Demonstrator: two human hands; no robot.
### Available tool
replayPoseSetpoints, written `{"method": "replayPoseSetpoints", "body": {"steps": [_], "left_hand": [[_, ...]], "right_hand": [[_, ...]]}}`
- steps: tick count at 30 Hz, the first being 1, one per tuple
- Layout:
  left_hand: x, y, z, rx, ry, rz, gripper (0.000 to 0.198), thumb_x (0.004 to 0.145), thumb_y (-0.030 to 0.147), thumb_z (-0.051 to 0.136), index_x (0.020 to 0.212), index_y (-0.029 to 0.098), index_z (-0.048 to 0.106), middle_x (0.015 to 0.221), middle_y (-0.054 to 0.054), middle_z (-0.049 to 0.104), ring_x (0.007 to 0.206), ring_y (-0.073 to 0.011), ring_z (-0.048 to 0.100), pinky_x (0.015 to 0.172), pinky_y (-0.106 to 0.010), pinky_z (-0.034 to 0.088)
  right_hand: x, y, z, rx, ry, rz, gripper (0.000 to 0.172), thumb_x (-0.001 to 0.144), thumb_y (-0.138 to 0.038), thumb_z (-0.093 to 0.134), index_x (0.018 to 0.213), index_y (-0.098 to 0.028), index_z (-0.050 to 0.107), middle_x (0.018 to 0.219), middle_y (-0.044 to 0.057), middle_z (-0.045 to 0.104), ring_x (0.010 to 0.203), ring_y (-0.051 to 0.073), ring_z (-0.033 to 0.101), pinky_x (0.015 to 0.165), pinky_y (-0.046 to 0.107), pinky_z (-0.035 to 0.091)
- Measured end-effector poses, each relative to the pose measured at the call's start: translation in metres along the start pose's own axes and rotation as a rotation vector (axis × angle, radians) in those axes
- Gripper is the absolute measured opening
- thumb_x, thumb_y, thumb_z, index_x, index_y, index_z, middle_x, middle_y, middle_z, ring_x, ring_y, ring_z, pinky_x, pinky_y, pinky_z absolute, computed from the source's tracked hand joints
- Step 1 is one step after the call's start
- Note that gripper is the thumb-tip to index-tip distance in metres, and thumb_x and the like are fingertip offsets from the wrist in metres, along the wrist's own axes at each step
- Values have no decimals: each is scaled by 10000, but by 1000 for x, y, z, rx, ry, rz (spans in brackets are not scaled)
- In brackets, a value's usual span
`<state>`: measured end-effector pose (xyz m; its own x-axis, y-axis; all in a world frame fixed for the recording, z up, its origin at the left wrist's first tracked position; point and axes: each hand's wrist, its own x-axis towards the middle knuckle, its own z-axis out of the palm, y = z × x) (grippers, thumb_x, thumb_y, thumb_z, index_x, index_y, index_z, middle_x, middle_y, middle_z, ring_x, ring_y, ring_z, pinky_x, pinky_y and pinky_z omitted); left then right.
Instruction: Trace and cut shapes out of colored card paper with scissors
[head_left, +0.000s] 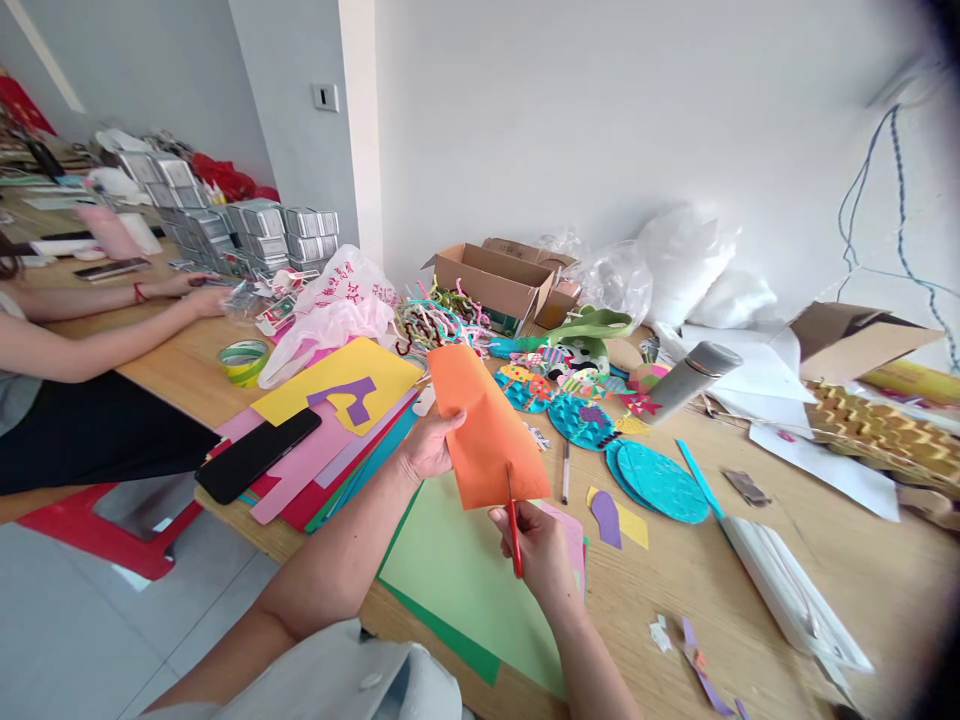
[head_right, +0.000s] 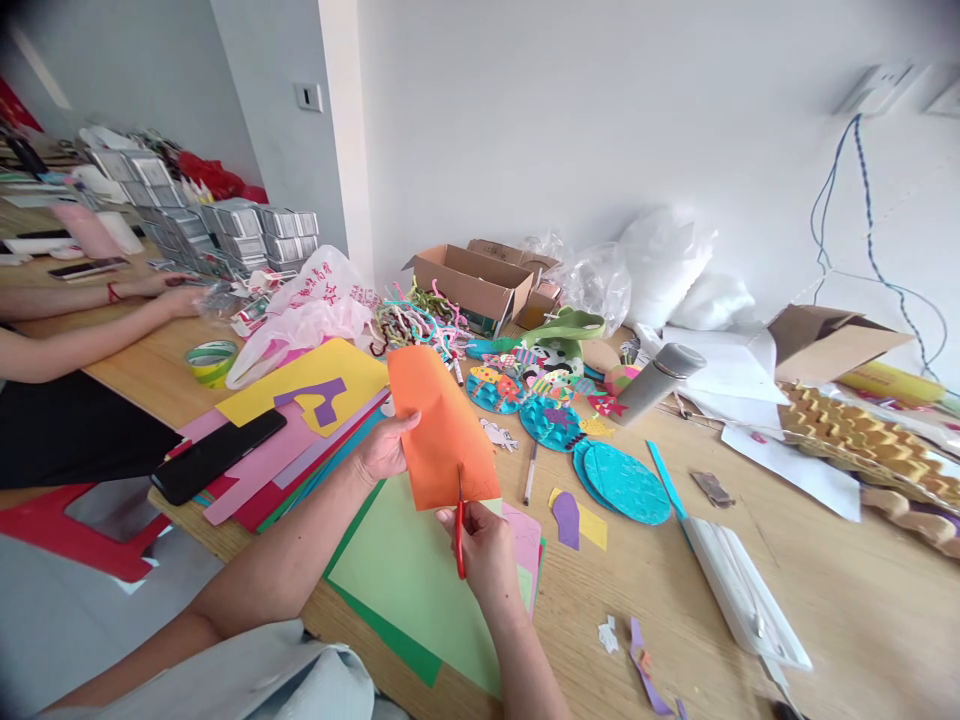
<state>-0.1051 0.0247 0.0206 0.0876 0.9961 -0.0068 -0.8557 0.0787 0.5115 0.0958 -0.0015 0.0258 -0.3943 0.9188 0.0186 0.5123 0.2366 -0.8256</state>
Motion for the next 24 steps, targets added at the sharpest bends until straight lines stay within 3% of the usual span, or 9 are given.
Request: {"method": "replayPoseSetpoints", "body": {"steps": [8, 14, 24], "left_hand": [[0, 1, -2, 25, 12, 14, 433, 777, 213, 650, 1197, 146, 572, 1113, -129, 670, 1094, -290, 603, 998, -422, 419], [0, 7, -3, -12, 78, 51, 410, 799, 308, 637, 1182, 172, 585, 1098, -112, 677, 1069, -289, 617, 976, -425, 438], [3, 4, 0, -36, 161, 84, 302, 799, 158, 616, 1101, 144, 614, 1040, -102, 695, 1012, -252, 647, 954, -392, 464]], "right_hand": [[-2, -6, -1, 37, 7, 58, 505, 728, -644, 550, 487, -203, 502, 403, 6, 512, 393, 130, 455, 393, 227, 340], [0, 4, 2, 41, -53, 25, 497, 709, -643, 581, 492, -205, 488, 405, 0, 505, 384, 119, 418, 382, 231, 309], [0, 4, 2, 80, -73, 45, 508, 686, -669, 568, 485, -208, 492, 417, 18, 531, 386, 135, 451, 380, 239, 332]]}}
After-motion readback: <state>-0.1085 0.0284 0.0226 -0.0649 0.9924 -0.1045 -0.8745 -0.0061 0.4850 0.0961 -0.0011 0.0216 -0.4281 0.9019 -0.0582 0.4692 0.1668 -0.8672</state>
